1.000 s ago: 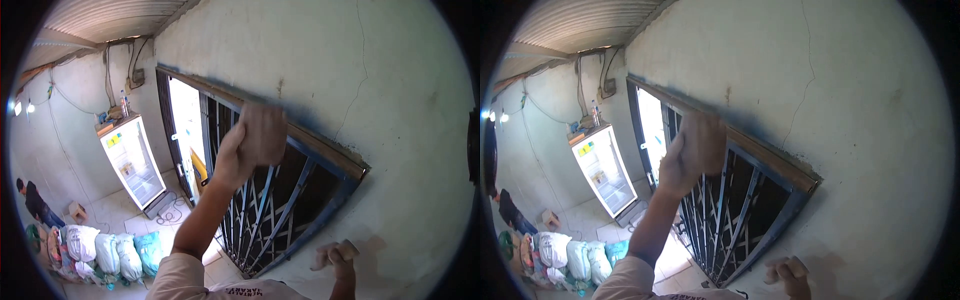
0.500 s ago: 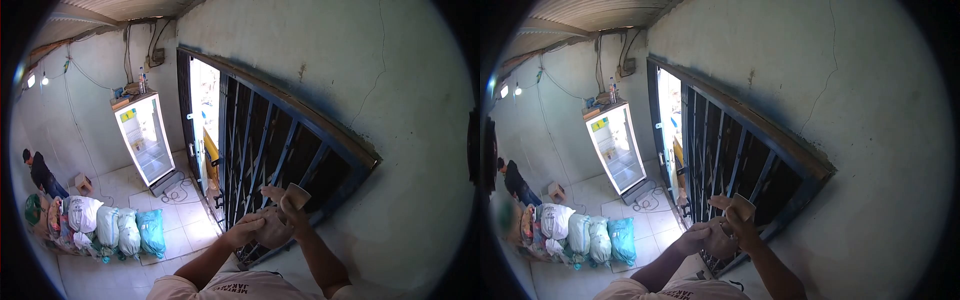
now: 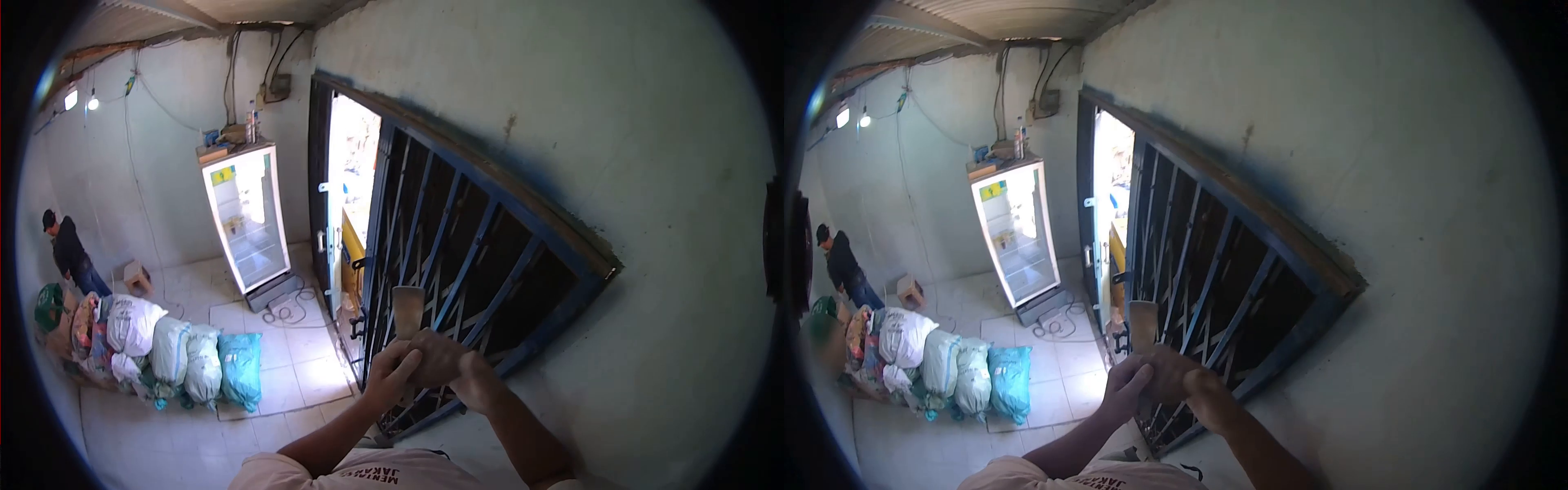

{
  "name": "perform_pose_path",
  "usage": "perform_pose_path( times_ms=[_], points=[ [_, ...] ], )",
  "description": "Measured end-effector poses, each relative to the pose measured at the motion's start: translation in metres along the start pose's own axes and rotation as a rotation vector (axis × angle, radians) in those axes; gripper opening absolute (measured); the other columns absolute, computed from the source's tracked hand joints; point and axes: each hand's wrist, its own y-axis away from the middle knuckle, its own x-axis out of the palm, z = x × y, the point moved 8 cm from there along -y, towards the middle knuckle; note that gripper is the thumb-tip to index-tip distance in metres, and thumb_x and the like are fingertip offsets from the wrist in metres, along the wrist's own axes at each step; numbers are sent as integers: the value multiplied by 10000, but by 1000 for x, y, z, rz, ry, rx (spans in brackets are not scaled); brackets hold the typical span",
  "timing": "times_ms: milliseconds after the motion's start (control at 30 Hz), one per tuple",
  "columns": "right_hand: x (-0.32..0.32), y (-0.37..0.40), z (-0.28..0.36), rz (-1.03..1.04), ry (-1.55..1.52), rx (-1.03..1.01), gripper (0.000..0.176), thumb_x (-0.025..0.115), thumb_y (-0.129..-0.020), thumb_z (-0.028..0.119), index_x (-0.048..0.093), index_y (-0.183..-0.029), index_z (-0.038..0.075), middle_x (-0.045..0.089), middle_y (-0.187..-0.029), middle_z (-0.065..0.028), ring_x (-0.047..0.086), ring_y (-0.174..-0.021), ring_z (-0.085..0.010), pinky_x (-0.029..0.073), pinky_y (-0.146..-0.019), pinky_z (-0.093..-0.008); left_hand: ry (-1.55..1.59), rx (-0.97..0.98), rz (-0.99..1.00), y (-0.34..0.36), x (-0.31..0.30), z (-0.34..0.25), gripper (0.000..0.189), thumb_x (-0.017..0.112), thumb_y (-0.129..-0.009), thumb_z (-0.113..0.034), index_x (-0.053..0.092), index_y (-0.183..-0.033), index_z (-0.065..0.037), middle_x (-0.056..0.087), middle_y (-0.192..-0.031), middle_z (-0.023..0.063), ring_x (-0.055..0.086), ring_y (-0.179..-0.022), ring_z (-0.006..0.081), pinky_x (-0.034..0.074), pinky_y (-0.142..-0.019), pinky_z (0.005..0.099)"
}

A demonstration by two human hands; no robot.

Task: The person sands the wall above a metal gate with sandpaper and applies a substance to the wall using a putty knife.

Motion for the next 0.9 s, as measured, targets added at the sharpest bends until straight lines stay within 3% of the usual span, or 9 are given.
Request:
perform_pose_path(
  times_ms=[33,133,267,300,433,567,667,700,900],
  points=[
    [-1,3,0,-130,197,36,582,617,-967,356,481,-1393,-17,605,-1269,-95,566,-1157,-158,441,-996,-338,55,-25,-17,2,1,-4,228,567,-989,-167,630,-1103,21,595,-975,24,551,-889,88,440,-786,249],
    [19,-1,23,-198,435,104,444,618,-972,214,538,-1348,-7,648,-1179,-78,593,-1075,-125,465,-953,-298,120,37,-57,6,-2,-13,200,586,-971,-116,616,-1129,2,609,-983,52,574,-820,79,462,-723,229],
    [55,-1,78,-37,758,117,441,555,-1005,225,507,-1382,2,630,-1268,-148,599,-1153,-178,462,-1006,-329,354,144,-44,-2,-5,-1,400,550,-956,-36,367,-1303,-114,574,-997,71,580,-728,106,484,-592,229],
    [72,2,101,16,788,9,448,529,-1012,229,482,-1402,13,581,-1344,-180,569,-1233,-220,443,-1056,-353,367,113,-35,-6,-5,0,534,561,-932,-9,237,-1325,-169,564,-993,80,581,-712,121,486,-556,240],
    [115,12,192,7,999,-336,436,523,-1007,212,485,-1394,16,516,-1407,-186,513,-1300,-265,412,-1100,-404,309,-30,-126,-22,2,6,644,638,-882,-2,200,-1329,-153,584,-959,104,586,-684,123,485,-539,245],
    [145,29,271,-288,1221,-598,401,553,-995,213,555,-1318,-24,603,-1297,-209,585,-1220,-265,446,-1069,-397,355,-82,-87,-56,17,28,650,666,-866,-10,218,-1328,-102,578,-856,72,572,-585,120,480,-500,248],
    [156,39,323,-471,1325,-836,437,612,-960,258,592,-1280,-39,680,-1167,-171,645,-1092,-205,473,-1011,-355,297,-77,-54,-78,26,28,535,647,-860,-14,328,-1279,-108,551,-876,59,545,-560,110,459,-456,245],
    [161,42,339,-533,1405,-906,442,616,-955,260,595,-1274,-46,687,-1149,-157,648,-1069,-187,469,-1009,-345,266,-44,-13,-88,29,23,442,671,-859,-37,420,-1224,-46,578,-825,54,544,-520,104,457,-471,237],
    [205,25,401,-514,1769,-1145,424,599,-971,260,598,-1282,-28,680,-1179,-133,626,-1061,-152,466,-959,-304,272,44,60,-143,45,1,444,645,-865,-64,497,-1281,-25,597,-859,32,555,-582,85,459,-518,228]
  ],
)
